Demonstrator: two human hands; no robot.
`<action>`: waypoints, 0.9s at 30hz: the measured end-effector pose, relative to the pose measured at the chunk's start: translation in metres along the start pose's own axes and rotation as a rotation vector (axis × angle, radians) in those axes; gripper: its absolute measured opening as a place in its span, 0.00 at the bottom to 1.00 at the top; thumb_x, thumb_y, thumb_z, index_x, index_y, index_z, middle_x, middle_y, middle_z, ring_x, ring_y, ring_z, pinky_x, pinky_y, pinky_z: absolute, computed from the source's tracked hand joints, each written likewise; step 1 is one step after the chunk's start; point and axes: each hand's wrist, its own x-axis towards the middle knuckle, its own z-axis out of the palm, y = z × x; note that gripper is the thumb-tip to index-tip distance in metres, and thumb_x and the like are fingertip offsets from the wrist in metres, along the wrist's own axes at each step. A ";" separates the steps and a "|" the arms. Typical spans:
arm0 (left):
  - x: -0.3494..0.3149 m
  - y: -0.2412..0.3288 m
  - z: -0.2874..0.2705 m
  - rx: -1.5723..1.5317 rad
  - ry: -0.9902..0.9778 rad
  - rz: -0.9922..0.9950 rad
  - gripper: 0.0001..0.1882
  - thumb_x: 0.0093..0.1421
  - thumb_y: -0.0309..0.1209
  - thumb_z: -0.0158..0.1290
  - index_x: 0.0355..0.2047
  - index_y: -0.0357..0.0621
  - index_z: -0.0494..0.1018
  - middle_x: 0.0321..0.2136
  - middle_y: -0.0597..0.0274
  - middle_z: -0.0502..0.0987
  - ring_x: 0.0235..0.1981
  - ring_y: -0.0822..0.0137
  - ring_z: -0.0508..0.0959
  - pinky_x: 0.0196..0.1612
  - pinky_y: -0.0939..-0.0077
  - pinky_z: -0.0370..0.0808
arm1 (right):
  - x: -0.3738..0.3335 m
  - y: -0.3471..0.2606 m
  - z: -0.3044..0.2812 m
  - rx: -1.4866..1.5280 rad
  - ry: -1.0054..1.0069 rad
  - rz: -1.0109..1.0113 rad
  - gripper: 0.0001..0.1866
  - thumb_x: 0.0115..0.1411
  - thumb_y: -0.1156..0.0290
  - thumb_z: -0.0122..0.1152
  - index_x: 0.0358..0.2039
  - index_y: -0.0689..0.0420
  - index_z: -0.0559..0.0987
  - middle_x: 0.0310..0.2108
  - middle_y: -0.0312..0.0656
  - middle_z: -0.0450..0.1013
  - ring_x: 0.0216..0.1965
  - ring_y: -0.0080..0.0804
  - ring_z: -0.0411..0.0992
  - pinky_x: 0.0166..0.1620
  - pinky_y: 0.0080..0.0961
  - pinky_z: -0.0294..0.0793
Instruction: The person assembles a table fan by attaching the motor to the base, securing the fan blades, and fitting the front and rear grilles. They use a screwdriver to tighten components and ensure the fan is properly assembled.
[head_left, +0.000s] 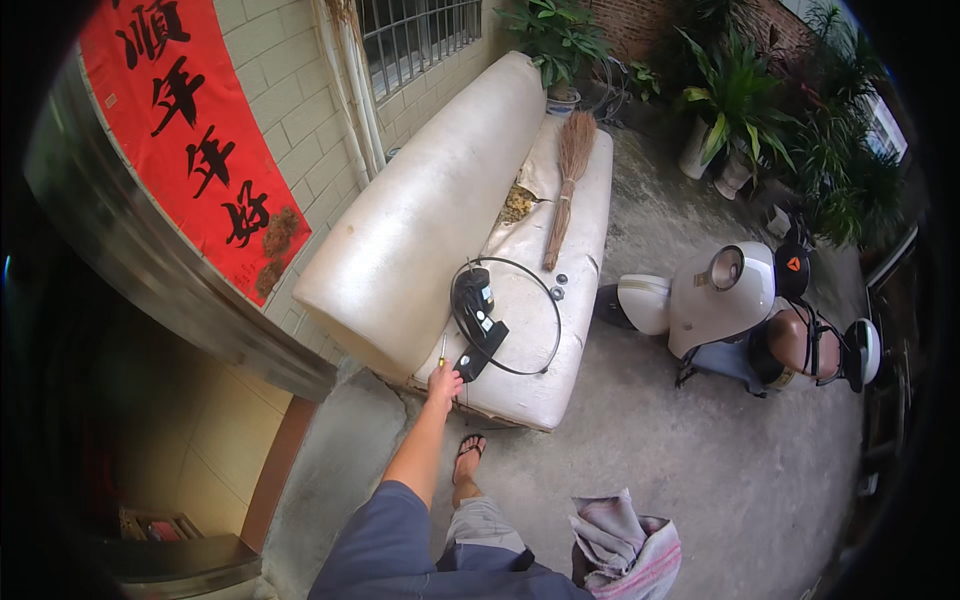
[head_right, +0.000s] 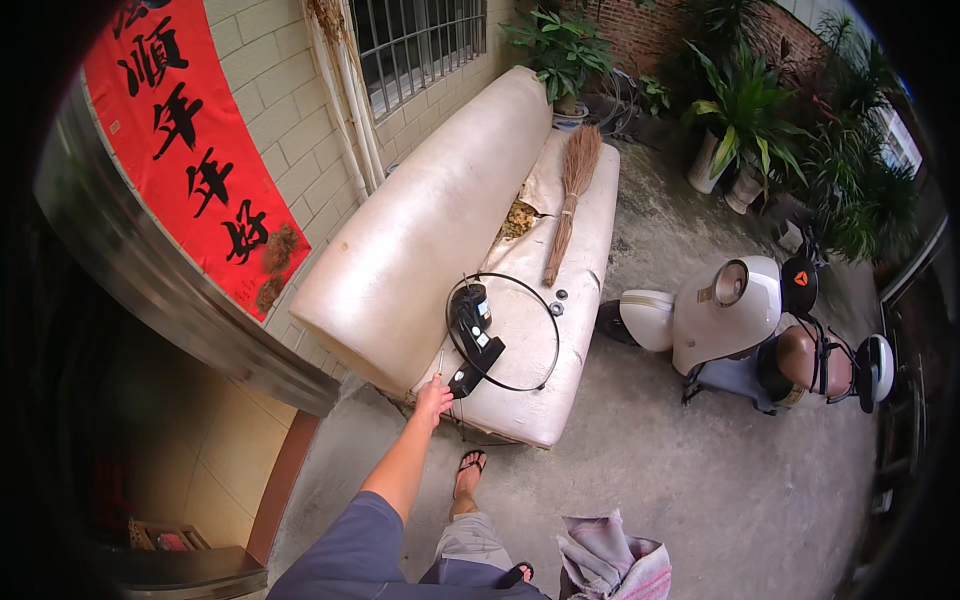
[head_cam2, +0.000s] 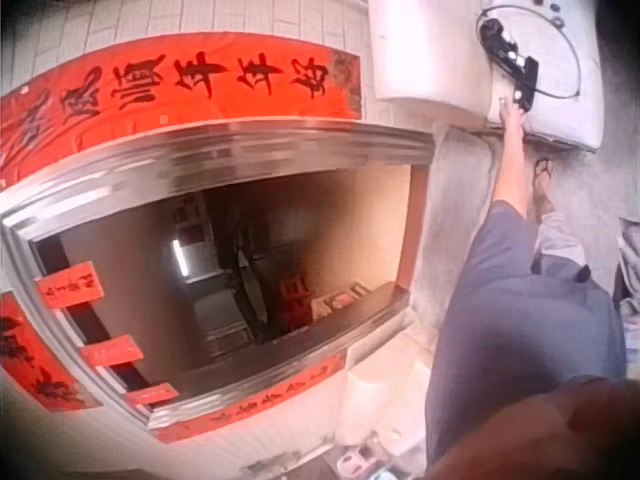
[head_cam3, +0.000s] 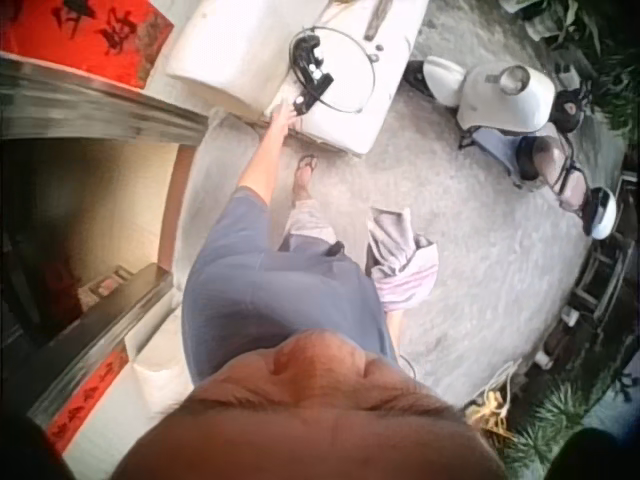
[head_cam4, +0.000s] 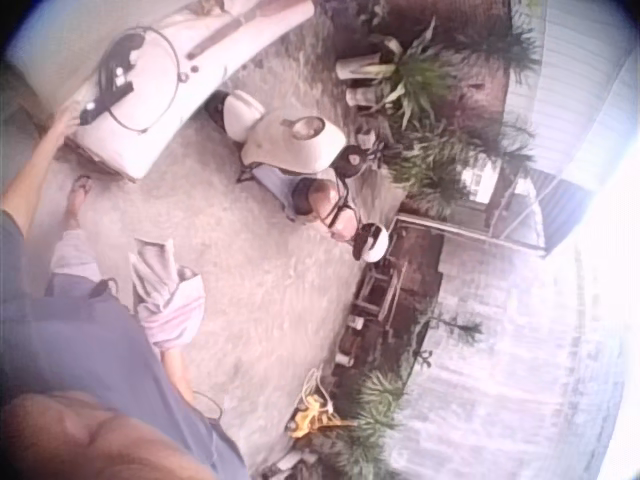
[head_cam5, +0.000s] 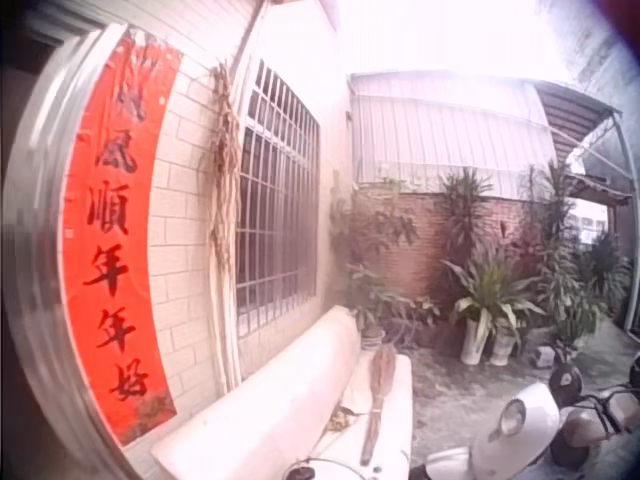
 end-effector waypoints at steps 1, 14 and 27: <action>0.045 0.014 -0.002 0.059 0.041 0.003 0.34 0.66 0.56 0.44 0.60 0.42 0.62 0.50 0.49 0.75 0.46 0.58 0.78 0.42 0.64 0.77 | 0.015 0.007 0.021 -0.021 0.000 0.042 0.25 0.67 0.46 0.47 0.48 0.55 0.76 0.46 0.42 0.74 0.49 0.39 0.71 0.52 0.40 0.71; 0.171 0.095 0.111 -0.616 -0.100 -0.072 0.13 0.70 0.39 0.46 0.44 0.45 0.73 0.27 0.67 0.71 0.29 0.68 0.73 0.39 0.67 0.76 | 0.157 0.048 0.146 -0.051 0.076 0.196 0.24 0.68 0.47 0.46 0.46 0.56 0.77 0.44 0.41 0.74 0.48 0.37 0.72 0.50 0.38 0.72; -0.130 0.188 0.248 0.114 -0.907 0.361 0.13 0.70 0.36 0.46 0.41 0.38 0.74 0.25 0.69 0.71 0.26 0.78 0.72 0.33 0.81 0.73 | 0.239 -0.038 0.182 0.369 0.004 -0.330 0.24 0.69 0.48 0.46 0.45 0.56 0.77 0.43 0.40 0.74 0.47 0.35 0.72 0.48 0.36 0.73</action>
